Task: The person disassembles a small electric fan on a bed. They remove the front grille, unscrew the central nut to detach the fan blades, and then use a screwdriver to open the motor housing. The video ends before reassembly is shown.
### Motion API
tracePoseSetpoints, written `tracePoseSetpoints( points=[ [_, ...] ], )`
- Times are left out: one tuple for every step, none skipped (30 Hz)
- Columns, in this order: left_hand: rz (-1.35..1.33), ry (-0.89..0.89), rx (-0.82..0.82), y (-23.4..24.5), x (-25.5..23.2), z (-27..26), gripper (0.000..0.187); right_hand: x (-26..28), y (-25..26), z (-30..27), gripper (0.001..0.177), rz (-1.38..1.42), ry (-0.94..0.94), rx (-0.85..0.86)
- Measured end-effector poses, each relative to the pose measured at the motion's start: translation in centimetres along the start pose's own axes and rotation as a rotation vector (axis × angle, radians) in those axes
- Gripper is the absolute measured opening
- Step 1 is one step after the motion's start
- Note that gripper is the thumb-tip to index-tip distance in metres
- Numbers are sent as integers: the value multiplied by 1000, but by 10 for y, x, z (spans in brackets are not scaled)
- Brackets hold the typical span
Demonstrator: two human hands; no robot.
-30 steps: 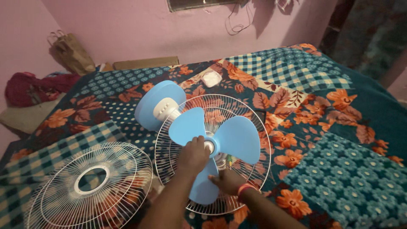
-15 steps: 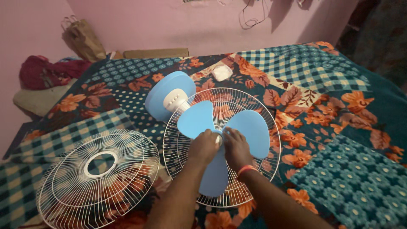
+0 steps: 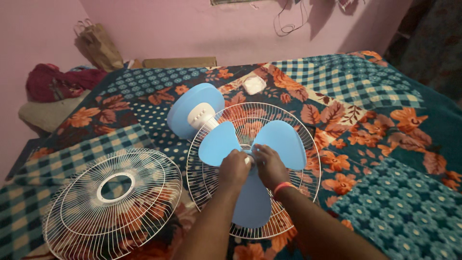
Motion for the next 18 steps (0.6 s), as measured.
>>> tracePoseSetpoints(
  points=[
    [-10,-33,11,-4,3,2,19,2,0,2,34,1,39,-12],
    [-24,-66,30,-9,6,2,17,2,0,-1,33,1,69,-22],
    [-19,-168,13,-11,5,1,15,1,-1,-3,31,0,100,-32],
    [-15,-271,-6,-11,4,0,13,-1,-2,-4,32,-2,97,-31],
    [-11,-374,-25,-11,1,-1,12,-2,-3,-5,33,-4,94,-29],
    [4,-387,-14,-9,1,0,12,-3,-3,-3,33,-7,96,-30],
    [20,-400,-4,-7,-1,1,12,-4,-3,-1,34,2,81,-25],
    [36,-410,4,-5,-4,1,12,-4,-3,-1,35,11,67,-17],
    [-16,-308,-39,0,-3,0,18,-4,-3,-1,35,21,54,-10],
    [-67,-205,-81,5,-2,-4,29,-3,-3,-3,40,8,59,-11],
    [-117,-102,-123,10,-1,-8,42,-1,-2,-4,44,-5,63,-12],
    [-86,-40,-77,11,-2,-8,35,0,-1,-3,49,-20,72,-17],
    [-55,23,-31,11,-3,-8,30,0,0,-2,46,-11,62,-9],
    [-23,88,20,9,-1,-11,26,0,0,-3,42,-1,49,4],
    [-31,79,20,9,-2,-11,24,-1,-1,-3,39,9,35,16],
    [-40,68,21,9,-3,-10,23,-3,-1,-3,42,2,27,26],
    [-49,57,22,9,-3,-9,22,-5,-1,-2,45,-6,18,35],
    [-68,-35,-1,9,-5,-9,21,-7,-3,-3,47,-14,8,47]
  ],
)
Point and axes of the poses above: each hand's wrist, its own z-axis towards the middle knuckle, its own y-axis out of the back of the hand, x = y × z, the point moved 5 cm from there along z, towards the middle knuckle, and after that the axes turned 3 degrees about x, right-handed, at the moved point
